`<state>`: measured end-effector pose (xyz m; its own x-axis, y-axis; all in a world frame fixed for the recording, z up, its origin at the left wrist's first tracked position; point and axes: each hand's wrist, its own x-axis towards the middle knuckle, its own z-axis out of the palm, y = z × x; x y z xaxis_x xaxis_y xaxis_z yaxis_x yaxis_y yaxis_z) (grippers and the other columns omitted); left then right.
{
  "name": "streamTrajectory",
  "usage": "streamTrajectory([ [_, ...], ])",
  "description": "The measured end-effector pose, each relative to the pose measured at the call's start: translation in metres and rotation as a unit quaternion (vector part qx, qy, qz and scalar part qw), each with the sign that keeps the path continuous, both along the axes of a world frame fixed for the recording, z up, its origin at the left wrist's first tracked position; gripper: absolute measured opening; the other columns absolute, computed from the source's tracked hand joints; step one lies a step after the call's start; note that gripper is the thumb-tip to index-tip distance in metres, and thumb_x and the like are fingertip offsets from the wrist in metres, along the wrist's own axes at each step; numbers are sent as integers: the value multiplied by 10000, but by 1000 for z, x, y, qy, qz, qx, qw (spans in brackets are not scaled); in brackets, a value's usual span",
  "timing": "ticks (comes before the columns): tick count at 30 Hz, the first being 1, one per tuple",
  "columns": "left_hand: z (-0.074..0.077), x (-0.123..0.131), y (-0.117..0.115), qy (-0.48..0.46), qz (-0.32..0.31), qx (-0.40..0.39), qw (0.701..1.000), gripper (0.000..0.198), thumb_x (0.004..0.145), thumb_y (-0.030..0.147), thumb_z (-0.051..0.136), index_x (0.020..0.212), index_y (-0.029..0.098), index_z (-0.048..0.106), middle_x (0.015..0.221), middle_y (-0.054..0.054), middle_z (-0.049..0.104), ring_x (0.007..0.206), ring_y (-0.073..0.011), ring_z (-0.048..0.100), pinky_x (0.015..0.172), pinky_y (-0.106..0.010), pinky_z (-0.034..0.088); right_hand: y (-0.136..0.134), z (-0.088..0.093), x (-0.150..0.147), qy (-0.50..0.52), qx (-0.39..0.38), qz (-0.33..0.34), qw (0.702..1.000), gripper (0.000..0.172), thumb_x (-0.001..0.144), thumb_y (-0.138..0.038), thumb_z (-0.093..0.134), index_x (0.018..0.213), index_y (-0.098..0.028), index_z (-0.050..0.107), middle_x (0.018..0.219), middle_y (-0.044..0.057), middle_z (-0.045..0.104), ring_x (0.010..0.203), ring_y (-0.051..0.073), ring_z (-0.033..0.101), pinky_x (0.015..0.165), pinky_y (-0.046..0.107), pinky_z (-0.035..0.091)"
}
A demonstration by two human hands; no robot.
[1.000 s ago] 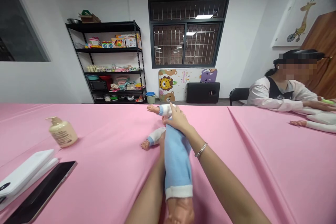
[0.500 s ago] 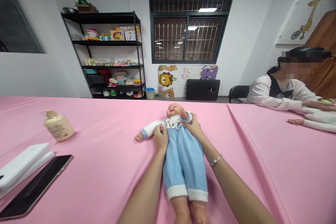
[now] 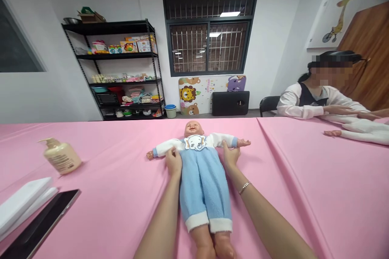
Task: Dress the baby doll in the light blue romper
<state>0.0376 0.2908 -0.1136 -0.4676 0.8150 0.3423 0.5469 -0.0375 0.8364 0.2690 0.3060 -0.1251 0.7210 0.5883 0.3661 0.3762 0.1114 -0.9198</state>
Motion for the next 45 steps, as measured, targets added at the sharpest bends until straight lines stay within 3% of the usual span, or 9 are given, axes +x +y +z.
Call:
streamTrajectory([
  [7, -7, -3, 1, 99, -97, -21, 990, 332, 802, 56, 387, 1098, 91, 534, 1093, -171, 540, 1040, -269, 522, 937, -393, 395, -3, -5, 25, 23, -69, -101, 992, 627, 716, -465, 561, 1190, -57, 524, 1164, 217, 537, 1124, 354, 466, 975, 437, 335],
  [13, -10, -29, -5, 98, -214, 24, 972, 348, 790, 17, 375, 1056, 152, 554, 1087, -99, 563, 1019, -177, 540, 924, -302, 419, -2, -20, 34, 39, -80, -17, 996, 430, 721, -418, 518, 981, -81, 579, 956, 171, 621, 946, 295, 564, 870, 392, 412],
  [18, -11, -36, -4, 11, -228, 32, 973, 267, 751, 17, 398, 906, 135, 581, 941, -83, 630, 891, -181, 594, 862, -334, 467, -10, -28, 40, 21, -56, 45, 997, 315, 665, -335, 518, 881, -111, 567, 895, 136, 613, 845, 240, 572, 800, 343, 452],
  [26, -11, -34, -10, 46, -272, 26, 961, 292, 750, 66, 464, 1014, 173, 527, 1058, -72, 623, 997, -190, 583, 906, -343, 449, -24, -26, 31, -156, -4, 57, 986, 273, 698, -308, 445, 843, -120, 580, 979, 145, 534, 1101, 277, 415, 974, 423, 330],
  [29, -12, -35, -10, 27, -305, 13, 952, 269, 768, 117, 483, 1029, 177, 509, 1011, -69, 633, 950, -195, 597, 869, -348, 464, -31, -18, 19, -126, -16, 209, 970, 275, 702, -303, 439, 852, -127, 587, 915, 100, 583, 909, 233, 523, 831, 362, 417],
  [32, -11, -37, -7, 7, -277, 12, 961, 229, 785, 154, 470, 1007, 173, 526, 950, -70, 636, 901, -206, 599, 847, -369, 464, -39, -11, 7, -69, -39, 392, 916, 289, 687, -267, 443, 892, -126, 591, 864, 62, 620, 761, 189, 549, 704, 294, 428],
  [37, -6, -44, -1, -50, -149, 76, 985, 157, 789, 183, 457, 925, 158, 531, 935, -83, 619, 893, -206, 587, 856, -373, 453, -43, -8, 0, -46, -65, 493, 866, 243, 708, -302, 472, 810, -110, 580, 804, 56, 621, 737, 181, 544, 679, 276, 416],
  [42, -5, -49, 0, -91, -148, 49, 984, 164, 773, 238, 513, 910, 150, 530, 912, -90, 624, 838, -205, 607, 805, -361, 479, -32, -15, 10, -46, -62, 323, 943, 306, 748, -397, 388, 809, -132, 531, 785, 67, 595, 739, 194, 543, 698, 310, 412],
  [45, -5, -47, -3, -96, -155, 36, 983, 204, 808, 318, 496, 932, 160, 530, 931, -84, 628, 790, -202, 619, 758, -359, 492, -38, 2, 7, -57, -70, 232, 968, 291, 764, -418, 398, 833, -152, 494, 808, 66, 582, 743, 193, 536, 697, 311, 404],
])
